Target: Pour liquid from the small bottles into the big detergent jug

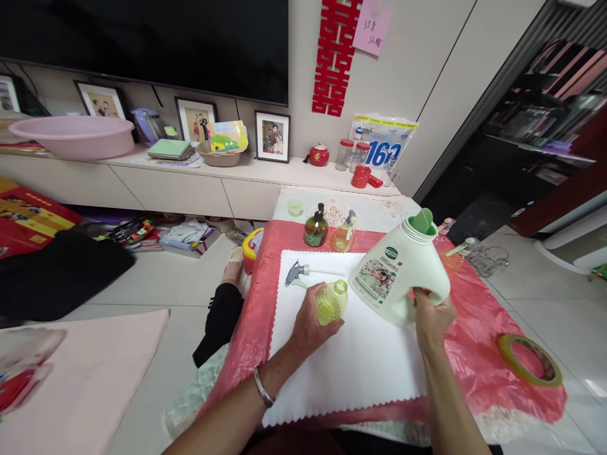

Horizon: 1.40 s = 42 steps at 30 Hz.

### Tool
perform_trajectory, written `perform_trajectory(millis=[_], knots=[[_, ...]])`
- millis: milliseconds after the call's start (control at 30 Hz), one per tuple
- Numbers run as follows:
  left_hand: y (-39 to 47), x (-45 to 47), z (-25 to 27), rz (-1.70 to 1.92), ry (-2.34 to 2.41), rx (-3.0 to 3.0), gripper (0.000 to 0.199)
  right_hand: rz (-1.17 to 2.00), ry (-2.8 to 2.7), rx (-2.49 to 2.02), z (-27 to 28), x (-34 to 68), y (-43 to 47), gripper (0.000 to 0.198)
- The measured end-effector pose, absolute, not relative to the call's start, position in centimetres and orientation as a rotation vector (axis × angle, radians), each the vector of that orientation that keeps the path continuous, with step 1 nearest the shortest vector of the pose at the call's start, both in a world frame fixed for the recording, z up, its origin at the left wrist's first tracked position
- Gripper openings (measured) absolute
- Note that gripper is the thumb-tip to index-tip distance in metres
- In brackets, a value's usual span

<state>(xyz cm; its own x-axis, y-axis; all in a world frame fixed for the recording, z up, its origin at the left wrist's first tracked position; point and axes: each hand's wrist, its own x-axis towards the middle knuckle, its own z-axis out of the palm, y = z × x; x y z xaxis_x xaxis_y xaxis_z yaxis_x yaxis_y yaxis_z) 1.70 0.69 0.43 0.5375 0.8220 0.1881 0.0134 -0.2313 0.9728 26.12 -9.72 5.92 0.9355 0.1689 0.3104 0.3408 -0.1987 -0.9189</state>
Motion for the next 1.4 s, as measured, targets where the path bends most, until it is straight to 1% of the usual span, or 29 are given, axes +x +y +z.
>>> perform_trajectory(millis=[100, 167, 233, 267, 333, 367, 400, 467, 500, 533, 633, 767, 900, 967, 1033, 1100, 1167, 1200, 1333, 1400], knots=[[0.7, 1.6, 0.4, 0.879, 0.72, 1.635, 0.083, -0.115, -0.448, -1.839, 6.5, 26.1, -10.9, 0.049], [0.6, 1.5, 0.4, 0.877, 0.716, 1.627, 0.084, -0.083, -0.513, -1.879, 6.8, 25.8, -12.2, 0.06], [0.6, 1.4, 0.5, 0.88, 0.714, 1.62, 0.085, -0.148, -0.58, -1.884, 6.9, 24.8, -13.7, 0.071], [0.5, 1.5, 0.5, 0.886, 0.716, 1.616, 0.086, -0.264, -0.604, -1.854, 7.0, 24.1, -14.4, 0.075], [0.5, 1.6, 0.6, 0.89, 0.726, 1.604, 0.087, -0.577, -0.727, -1.668, 7.2, 22.2, -15.5, 0.066], [0.4, 1.6, 0.7, 0.889, 0.735, 1.597, 0.087, -0.645, -0.805, -1.597, 7.4, 21.1, -15.7, 0.056], [0.4, 1.6, 0.8, 0.886, 0.744, 1.591, 0.088, -0.639, -0.88, -1.582, 7.8, 20.1, -15.6, 0.043], [0.2, 1.4, 1.0, 0.88, 0.763, 1.584, 0.089, -0.51, -1.076, -1.641, 8.5, 18.5, -14.5, 0.019], [0.0, 1.2, 1.1, 0.884, 0.773, 1.582, 0.09, -0.425, -1.191, -1.652, 8.8, 17.9, -13.6, 0.013], [-0.1, 0.8, 1.1, 0.891, 0.779, 1.582, 0.09, -0.346, -1.31, -1.659, 9.0, 17.6, -12.3, 0.011], [-0.4, -0.8, 1.1, 0.923, 0.773, 1.581, 0.089, -0.13, -1.56, -1.643, 8.6, 17.7, -7.5, 0.015], [-0.4, -2.9, 0.8, 0.969, 0.743, 1.592, 0.086, 0.106, -1.77, -1.661, 6.2, 17.8, -0.7, 0.023], [-0.1, -3.5, 0.3, 0.988, 0.731, 1.588, 0.087, 0.248, -1.943, -1.744, 4.1, 16.4, 4.0, 0.04], [0.1, -3.4, 0.2, 0.986, 0.707, 1.583, 0.087, 0.294, -1.975, -1.797, 3.4, 15.7, 5.3, 0.045], [0.1, -3.2, 0.3, 0.978, 0.69, 1.584, 0.088, 0.335, -1.966, -1.832, 3.0, 15.3, 6.2, 0.04], [0.1, -3.0, 0.4, 0.969, 0.687, 1.589, 0.088, 0.383, -1.922, -1.828, 2.9, 15.3, 6.9, 0.029], [0.1, -3.0, 0.3, 0.975, 0.685, 1.598, 0.089, 0.423, -1.837, -1.784, 3.3, 15.5, 7.2, 0.022], [0.1, -3.1, 0.2, 0.98, 0.684, 1.603, 0.09, 0.432, -1.777, -1.75, 3.7, 15.7, 7.3, 0.023], [0.2, -3.2, -0.2, 0.968, 0.709, 1.616, 0.092, 0.418, -1.494, -1.576, 7.1, 16.6, 6.2, 0.036], [0.2, -3.2, -0.2, 0.947, 0.731, 1.608, 0.094, 0.416, -1.373, -1.466, 9.9, 17.0, 4.8, 0.037]])
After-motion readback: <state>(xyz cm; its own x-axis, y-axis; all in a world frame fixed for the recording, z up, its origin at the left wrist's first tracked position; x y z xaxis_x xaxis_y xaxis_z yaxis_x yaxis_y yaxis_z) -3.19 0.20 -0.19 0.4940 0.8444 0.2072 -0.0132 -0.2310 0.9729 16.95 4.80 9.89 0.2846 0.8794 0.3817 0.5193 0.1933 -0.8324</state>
